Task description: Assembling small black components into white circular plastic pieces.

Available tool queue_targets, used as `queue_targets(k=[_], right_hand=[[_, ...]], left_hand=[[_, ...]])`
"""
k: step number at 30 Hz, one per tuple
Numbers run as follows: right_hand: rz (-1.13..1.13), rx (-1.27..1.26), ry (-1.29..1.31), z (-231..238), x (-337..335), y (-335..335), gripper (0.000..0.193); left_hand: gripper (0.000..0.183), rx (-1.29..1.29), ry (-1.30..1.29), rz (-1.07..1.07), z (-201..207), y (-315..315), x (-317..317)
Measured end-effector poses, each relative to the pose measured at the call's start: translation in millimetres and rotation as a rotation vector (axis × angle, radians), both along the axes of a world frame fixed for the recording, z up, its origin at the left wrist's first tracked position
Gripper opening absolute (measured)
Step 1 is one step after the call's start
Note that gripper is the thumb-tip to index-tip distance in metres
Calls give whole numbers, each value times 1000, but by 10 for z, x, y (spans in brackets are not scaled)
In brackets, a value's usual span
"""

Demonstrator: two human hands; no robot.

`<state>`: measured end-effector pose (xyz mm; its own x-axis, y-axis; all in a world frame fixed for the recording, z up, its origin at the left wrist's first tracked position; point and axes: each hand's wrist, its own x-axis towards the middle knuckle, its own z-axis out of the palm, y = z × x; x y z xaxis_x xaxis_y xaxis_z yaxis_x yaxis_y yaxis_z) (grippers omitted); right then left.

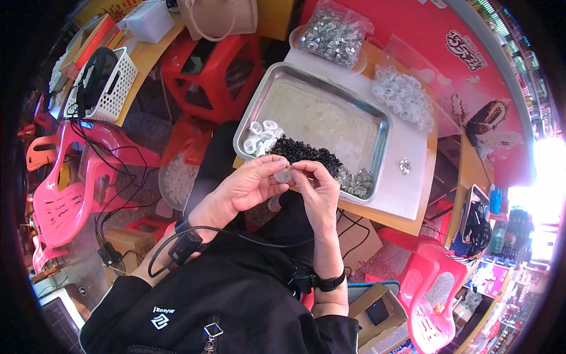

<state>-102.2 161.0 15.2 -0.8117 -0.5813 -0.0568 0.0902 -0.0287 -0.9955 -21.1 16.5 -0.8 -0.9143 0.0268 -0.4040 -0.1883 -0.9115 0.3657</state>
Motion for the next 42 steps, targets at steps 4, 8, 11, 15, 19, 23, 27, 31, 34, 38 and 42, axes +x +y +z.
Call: queue_targets(k=[4,8,11,15,19,23,27,31,34,38,42], right_hand=[[21,293,664,111,-26,26,15],[84,324,977,232,-124,40,20],[121,303,1041,255,-128,66,21],[91,293,888,248,-98,73,18],[-2,262,670,280,-80,63,14],[6,314,635,270,-9,52,13],[-15,298,641,223,33,-1,15],[-1,301,820,202,5,-17,16],[37,350,972,221,-20,-28,16],[88,412,1107,237,-32,-27,15],[122,434,1163,266,11,-40,16]], left_hand=[[14,24,23,-14,-49,-8,16],[14,18,32,-92,-49,-31,8],[16,55,37,-131,-39,-32,25],[23,49,-5,-35,55,28,37],[32,171,109,2,-8,-70,28],[32,74,46,15,106,-94,32],[32,38,52,31,128,-76,69],[30,1,54,3,88,-73,73],[30,-31,47,13,122,-74,79],[28,-38,47,16,97,-79,91],[30,-84,49,30,61,-67,94]])
